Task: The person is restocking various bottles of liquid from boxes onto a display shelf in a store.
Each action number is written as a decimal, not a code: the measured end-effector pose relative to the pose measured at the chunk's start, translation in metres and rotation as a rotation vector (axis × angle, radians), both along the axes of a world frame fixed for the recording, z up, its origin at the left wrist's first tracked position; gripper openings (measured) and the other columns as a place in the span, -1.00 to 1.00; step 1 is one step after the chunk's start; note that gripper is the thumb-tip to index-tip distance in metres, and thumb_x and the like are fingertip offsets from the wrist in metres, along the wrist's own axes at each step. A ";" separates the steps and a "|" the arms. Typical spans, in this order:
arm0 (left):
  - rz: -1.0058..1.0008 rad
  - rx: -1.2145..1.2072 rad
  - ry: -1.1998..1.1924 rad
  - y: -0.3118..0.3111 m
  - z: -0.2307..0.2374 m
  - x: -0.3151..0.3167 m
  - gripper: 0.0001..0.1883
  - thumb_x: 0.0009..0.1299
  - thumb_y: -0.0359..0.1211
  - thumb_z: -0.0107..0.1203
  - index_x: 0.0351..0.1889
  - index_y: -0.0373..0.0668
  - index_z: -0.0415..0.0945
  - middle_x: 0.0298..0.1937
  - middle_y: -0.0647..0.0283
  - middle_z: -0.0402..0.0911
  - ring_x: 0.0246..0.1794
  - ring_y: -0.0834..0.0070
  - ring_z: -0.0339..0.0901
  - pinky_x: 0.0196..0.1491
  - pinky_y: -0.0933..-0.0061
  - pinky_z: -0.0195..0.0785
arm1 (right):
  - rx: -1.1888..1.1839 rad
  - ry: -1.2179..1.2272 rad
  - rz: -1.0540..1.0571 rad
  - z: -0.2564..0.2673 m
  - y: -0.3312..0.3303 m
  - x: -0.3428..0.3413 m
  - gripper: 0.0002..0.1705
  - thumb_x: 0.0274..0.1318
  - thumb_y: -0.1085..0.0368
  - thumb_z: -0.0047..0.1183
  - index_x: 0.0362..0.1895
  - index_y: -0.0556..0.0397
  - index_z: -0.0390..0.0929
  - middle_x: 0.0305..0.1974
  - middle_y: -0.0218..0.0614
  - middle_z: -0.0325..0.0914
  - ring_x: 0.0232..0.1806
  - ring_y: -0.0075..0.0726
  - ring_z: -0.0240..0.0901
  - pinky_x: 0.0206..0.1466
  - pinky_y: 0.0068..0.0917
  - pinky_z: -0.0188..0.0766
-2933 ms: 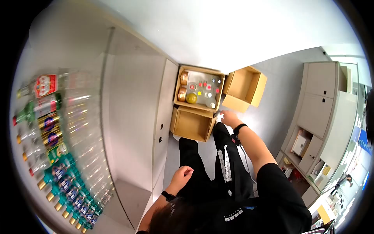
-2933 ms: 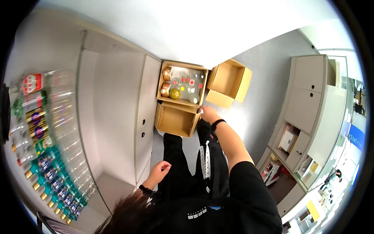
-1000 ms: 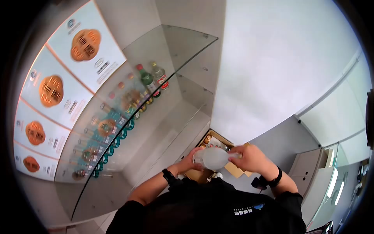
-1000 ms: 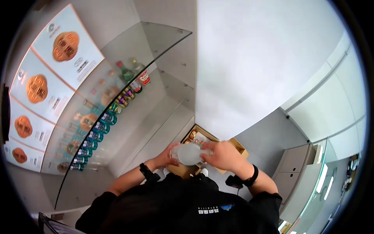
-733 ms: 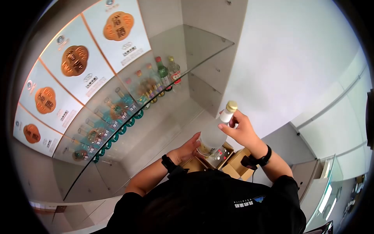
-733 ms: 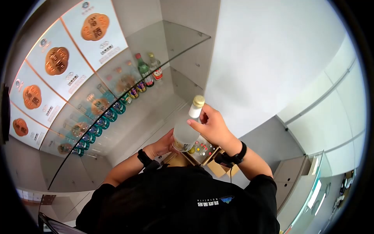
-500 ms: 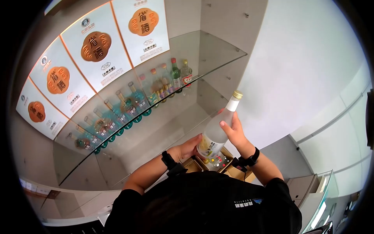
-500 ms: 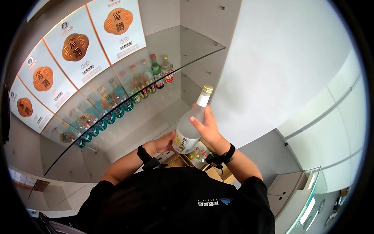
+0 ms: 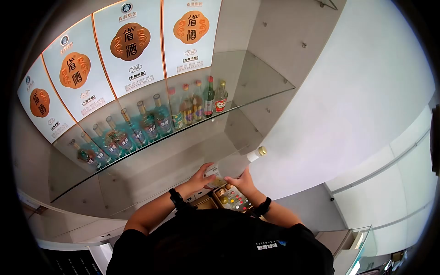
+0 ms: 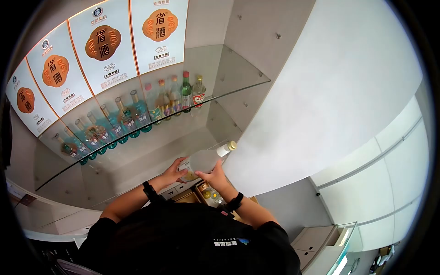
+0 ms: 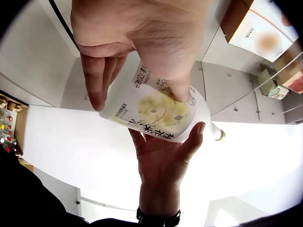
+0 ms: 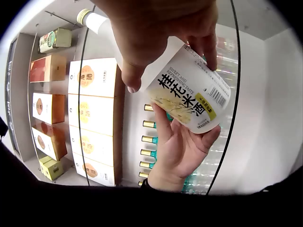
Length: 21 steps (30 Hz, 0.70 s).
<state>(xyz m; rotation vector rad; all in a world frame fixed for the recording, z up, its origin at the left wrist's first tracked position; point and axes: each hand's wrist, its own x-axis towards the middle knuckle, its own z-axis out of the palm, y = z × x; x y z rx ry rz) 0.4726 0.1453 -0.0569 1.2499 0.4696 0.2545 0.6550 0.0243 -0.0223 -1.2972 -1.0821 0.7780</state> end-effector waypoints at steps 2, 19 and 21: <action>0.028 -0.032 0.026 0.005 -0.004 -0.001 -0.29 0.41 -0.16 0.06 0.42 0.04 -0.11 0.36 0.22 0.06 0.22 0.29 0.29 -0.09 0.20 0.52 | 0.004 0.076 0.002 -0.013 0.013 0.002 -0.09 -0.19 0.24 0.39 0.19 0.14 0.07 0.05 -0.18 0.32 0.11 -0.27 0.28 0.19 -0.32 0.25; 0.240 1.247 0.689 0.025 -0.033 -0.143 -0.50 0.11 -0.38 0.21 0.09 -0.03 0.50 0.20 -0.03 0.38 0.22 0.10 0.31 0.19 0.20 0.27 | 0.039 -0.380 -0.422 -0.020 0.190 0.159 0.04 -0.35 0.14 0.47 0.20 0.10 0.06 -0.04 -0.02 0.46 -0.01 -0.06 0.45 0.07 -0.29 0.38; 0.262 1.238 0.736 0.018 -0.033 -0.151 -0.51 0.13 -0.37 0.21 0.09 0.00 0.50 0.23 -0.03 0.33 0.24 0.09 0.28 0.21 0.19 0.26 | -0.031 -0.457 -0.506 -0.015 0.208 0.170 0.05 -0.36 0.15 0.47 0.21 0.08 0.06 -0.04 -0.02 0.46 0.00 -0.04 0.45 0.08 -0.28 0.37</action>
